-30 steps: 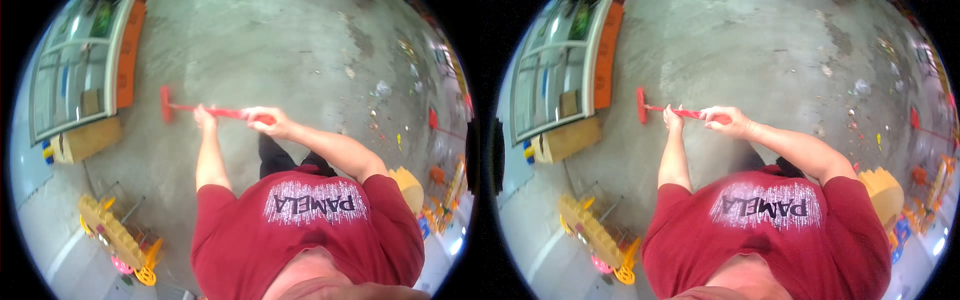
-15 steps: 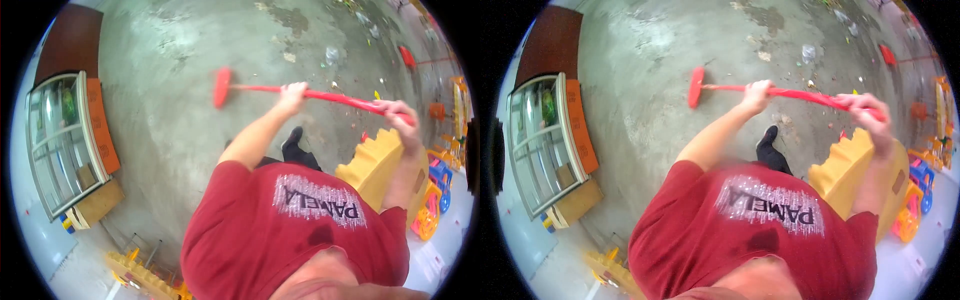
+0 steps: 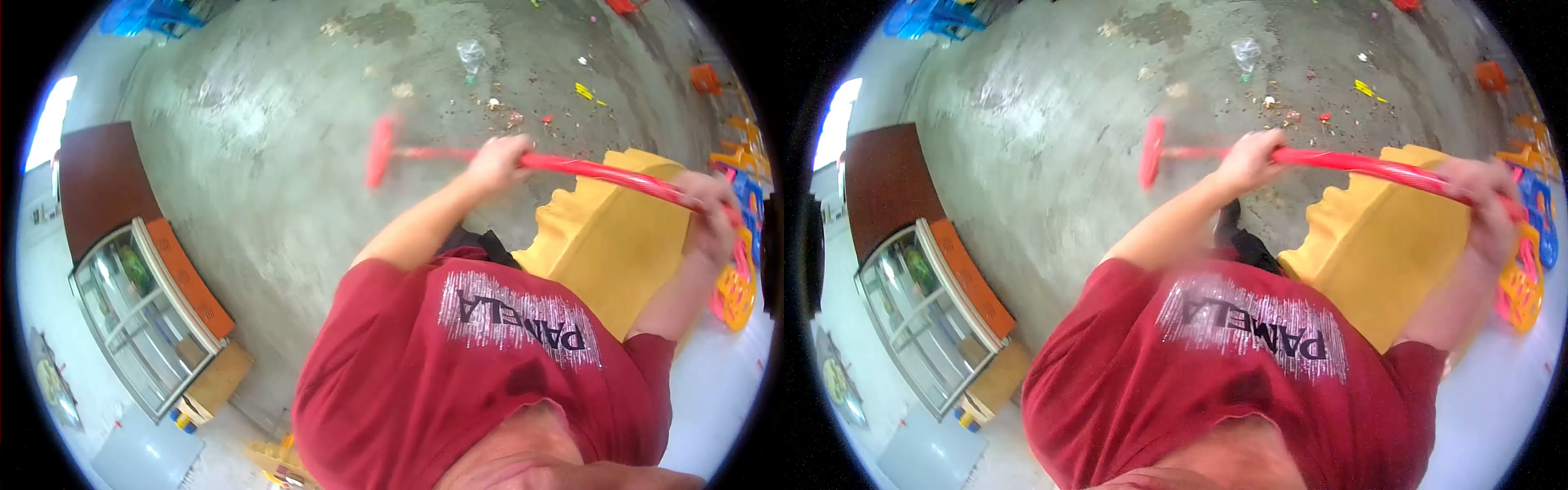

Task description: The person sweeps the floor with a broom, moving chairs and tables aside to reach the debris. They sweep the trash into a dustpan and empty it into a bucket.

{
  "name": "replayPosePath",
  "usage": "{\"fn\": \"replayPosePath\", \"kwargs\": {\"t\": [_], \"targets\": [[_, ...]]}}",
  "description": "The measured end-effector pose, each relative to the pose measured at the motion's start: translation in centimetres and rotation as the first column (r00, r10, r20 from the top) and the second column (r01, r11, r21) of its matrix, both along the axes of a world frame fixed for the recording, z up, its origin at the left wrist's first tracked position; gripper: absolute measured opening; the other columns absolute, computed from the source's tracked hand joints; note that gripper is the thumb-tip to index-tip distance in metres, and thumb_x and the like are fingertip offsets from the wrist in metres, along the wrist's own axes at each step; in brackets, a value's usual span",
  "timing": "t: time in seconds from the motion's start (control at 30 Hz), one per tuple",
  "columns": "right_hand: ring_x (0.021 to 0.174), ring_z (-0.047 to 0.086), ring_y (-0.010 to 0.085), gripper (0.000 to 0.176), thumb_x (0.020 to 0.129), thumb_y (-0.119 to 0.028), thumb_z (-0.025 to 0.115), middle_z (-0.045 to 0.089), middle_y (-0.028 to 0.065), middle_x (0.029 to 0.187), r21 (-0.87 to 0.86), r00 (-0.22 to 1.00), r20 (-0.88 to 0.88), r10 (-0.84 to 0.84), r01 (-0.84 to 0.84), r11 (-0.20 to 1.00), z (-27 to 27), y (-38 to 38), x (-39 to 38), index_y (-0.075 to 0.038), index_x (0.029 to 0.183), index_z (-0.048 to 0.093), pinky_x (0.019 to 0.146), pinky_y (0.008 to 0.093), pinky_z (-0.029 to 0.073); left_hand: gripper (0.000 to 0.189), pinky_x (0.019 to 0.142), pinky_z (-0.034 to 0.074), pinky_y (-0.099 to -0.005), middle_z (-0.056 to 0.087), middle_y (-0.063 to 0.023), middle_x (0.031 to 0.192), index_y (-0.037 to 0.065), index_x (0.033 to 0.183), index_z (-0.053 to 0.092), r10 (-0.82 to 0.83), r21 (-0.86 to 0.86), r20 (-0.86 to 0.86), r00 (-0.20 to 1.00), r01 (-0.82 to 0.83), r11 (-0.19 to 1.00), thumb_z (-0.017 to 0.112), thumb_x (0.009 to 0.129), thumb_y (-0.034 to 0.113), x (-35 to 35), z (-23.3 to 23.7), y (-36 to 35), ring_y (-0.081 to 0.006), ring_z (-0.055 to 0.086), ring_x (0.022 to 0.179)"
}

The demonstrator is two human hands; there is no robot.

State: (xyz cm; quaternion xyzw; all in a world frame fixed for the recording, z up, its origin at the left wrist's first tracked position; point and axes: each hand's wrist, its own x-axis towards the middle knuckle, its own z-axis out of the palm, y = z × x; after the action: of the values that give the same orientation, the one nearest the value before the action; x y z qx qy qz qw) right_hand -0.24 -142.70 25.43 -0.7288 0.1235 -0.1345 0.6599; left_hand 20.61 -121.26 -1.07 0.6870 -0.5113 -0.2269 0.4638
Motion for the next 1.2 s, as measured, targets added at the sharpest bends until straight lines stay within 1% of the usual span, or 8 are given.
{"fn": "replayPosePath", "kwargs": {"t": [0.07,0.13,0.33,0.43,0.63,0.9,1.0,1.2], "targets": [[0.088,0.061,0.0286,0.013,0.087,-0.010,0.056,0.063,0.0103,0.082,-0.035,0.983,-0.183,0.012,-0.019,0.999,-3.4,2.5,3.0,-0.006,0.076,0.050,0.087,0.0423,0.047,0.036,0.070,0.050,-0.0438,0.065,-0.0145,0.083,0.010,0.090,0.061,0.003,0.506,-0.063,0.998,0.030,0.862,0.072,0.074,0.040,0.5,-4.4,3.5,-0.0354,0.063,0.082],[0.088,0.062,0.0277,0.015,0.085,-0.012,0.058,0.063,0.0105,0.081,0.017,0.970,-0.237,0.049,-0.046,0.999,-4.6,3.3,5.1,-0.006,0.074,0.050,0.087,0.0411,0.047,0.032,0.075,0.050,-0.0428,0.067,-0.0127,0.085,0.014,0.089,0.064,-0.028,0.686,-0.030,0.999,0.041,0.726,0.070,0.076,0.043,0.1,-6.6,5.6,-0.0332,0.064,0.085],[0.084,0.062,0.0265,0.013,0.081,-0.008,0.054,0.060,0.0117,0.073,-0.087,0.997,-0.075,-0.021,0.015,0.996,2.0,-0.3,7.2,-0.002,0.071,0.048,0.083,0.0405,0.048,0.024,0.076,0.041,-0.0450,0.066,-0.0113,0.077,0.014,0.078,0.061,0.118,0.394,0.057,0.991,-0.131,0.910,0.061,0.083,0.037,-1.2,-2.7,-7.9,-0.0353,0.063,0.080],[0.080,0.059,0.0250,0.015,0.079,-0.008,0.054,0.056,0.0107,0.070,-0.381,0.994,-0.092,-0.061,0.022,0.924,5.8,0.4,9.1,-0.002,0.067,0.047,0.084,0.0416,0.047,0.024,0.079,0.039,-0.0426,0.065,-0.0137,0.077,0.012,0.075,0.060,0.198,0.258,0.033,0.980,-0.200,0.945,0.061,0.083,0.034,0.5,-0.6,-15.2,-0.0370,0.062,0.081],[0.087,0.058,0.0288,0.015,0.080,-0.014,0.058,0.056,0.0121,0.076,-0.446,0.991,0.055,-0.124,0.136,0.885,6.6,0.8,9.2,-0.002,0.075,0.049,0.087,0.0461,0.044,0.026,0.081,0.042,-0.0435,0.065,-0.0166,0.078,0.010,0.076,0.061,0.072,-0.010,0.032,0.997,-0.072,0.997,0.064,0.081,0.035,5.1,0.8,-21.3,-0.0377,0.062,0.082],[0.094,0.059,0.0252,0.017,0.091,-0.011,0.053,0.061,0.0125,0.084,-0.137,0.965,-0.122,-0.231,0.214,0.967,1.8,-8.8,13.2,-0.003,0.077,0.049,0.088,0.0392,0.045,0.027,0.074,0.047,-0.0456,0.065,-0.0175,0.078,0.007,0.075,0.060,0.047,0.422,0.087,0.995,-0.080,0.903,0.071,0.075,0.032,11.9,-1.1,-17.8,-0.0363,0.063,0.082],[0.092,0.060,0.0248,0.014,0.089,-0.009,0.053,0.062,0.0119,0.082,-0.306,0.986,-0.120,-0.119,0.077,0.949,3.4,-9.7,21.3,0.000,0.078,0.051,0.088,0.0386,0.045,0.025,0.073,0.047,-0.0465,0.065,-0.0177,0.078,0.007,0.074,0.060,0.269,-0.039,0.137,0.953,-0.266,0.963,0.072,0.073,0.029,14.9,-7.1,-24.3,-0.0374,0.063,0.083],[0.087,0.060,0.0284,0.013,0.084,-0.011,0.054,0.060,0.0133,0.080,-0.481,0.986,-0.008,-0.164,0.140,0.866,7.4,-9.8,30.3,-0.001,0.077,0.051,0.086,0.0407,0.045,0.020,0.072,0.049,-0.0484,0.064,-0.0196,0.079,0.006,0.076,0.059,0.041,0.121,-0.129,0.991,-0.025,0.992,0.066,0.075,0.025,24.4,1.5,-31.7,-0.0416,0.061,0.083]]}}
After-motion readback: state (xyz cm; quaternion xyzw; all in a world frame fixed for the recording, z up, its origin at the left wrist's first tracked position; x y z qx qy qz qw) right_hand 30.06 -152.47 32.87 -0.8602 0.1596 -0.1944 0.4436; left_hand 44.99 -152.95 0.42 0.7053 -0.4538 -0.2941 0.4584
